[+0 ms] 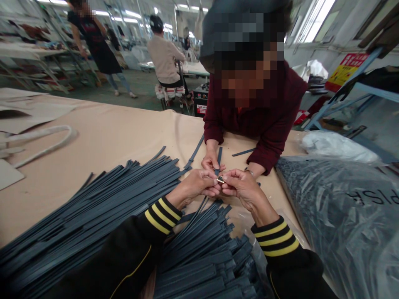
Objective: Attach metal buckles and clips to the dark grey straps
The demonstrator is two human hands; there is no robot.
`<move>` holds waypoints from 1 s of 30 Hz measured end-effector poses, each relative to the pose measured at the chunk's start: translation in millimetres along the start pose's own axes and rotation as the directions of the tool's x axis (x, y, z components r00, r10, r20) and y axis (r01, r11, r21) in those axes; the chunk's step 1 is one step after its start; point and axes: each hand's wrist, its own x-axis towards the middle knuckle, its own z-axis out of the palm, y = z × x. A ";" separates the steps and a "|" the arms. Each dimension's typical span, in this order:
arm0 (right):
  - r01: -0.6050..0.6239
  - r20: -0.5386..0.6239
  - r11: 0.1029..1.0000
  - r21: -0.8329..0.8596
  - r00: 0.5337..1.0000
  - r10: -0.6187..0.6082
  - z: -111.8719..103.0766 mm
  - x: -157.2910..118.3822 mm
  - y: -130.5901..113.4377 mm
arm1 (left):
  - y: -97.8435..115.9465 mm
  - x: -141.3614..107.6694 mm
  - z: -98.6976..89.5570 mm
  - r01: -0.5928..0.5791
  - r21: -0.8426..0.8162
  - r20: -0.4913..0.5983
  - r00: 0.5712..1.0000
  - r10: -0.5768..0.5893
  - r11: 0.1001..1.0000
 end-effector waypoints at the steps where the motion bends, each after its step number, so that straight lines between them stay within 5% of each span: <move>1: -0.001 0.005 1.000 0.013 1.000 0.001 0.5 0.2 0.0 | 0.7 -0.2 0.8 -0.005 -0.002 -0.005 1.000 0.005 1.000; 10: -0.005 0.040 0.996 0.092 0.999 0.001 2.9 2.3 6.4 | 4.9 -2.1 3.0 -0.055 -0.031 0.022 0.998 0.055 0.998; 18: 0.082 -0.010 0.996 -0.021 0.997 -0.082 7.1 1.5 8.4 | 3.8 -1.9 -9.4 -0.167 0.046 0.233 0.961 0.152 0.985; 30: 0.119 -0.025 0.978 -0.169 0.992 -0.125 10.0 17.6 22.3 | -18.9 16.2 -10.6 -0.201 0.094 -0.052 0.977 0.207 0.975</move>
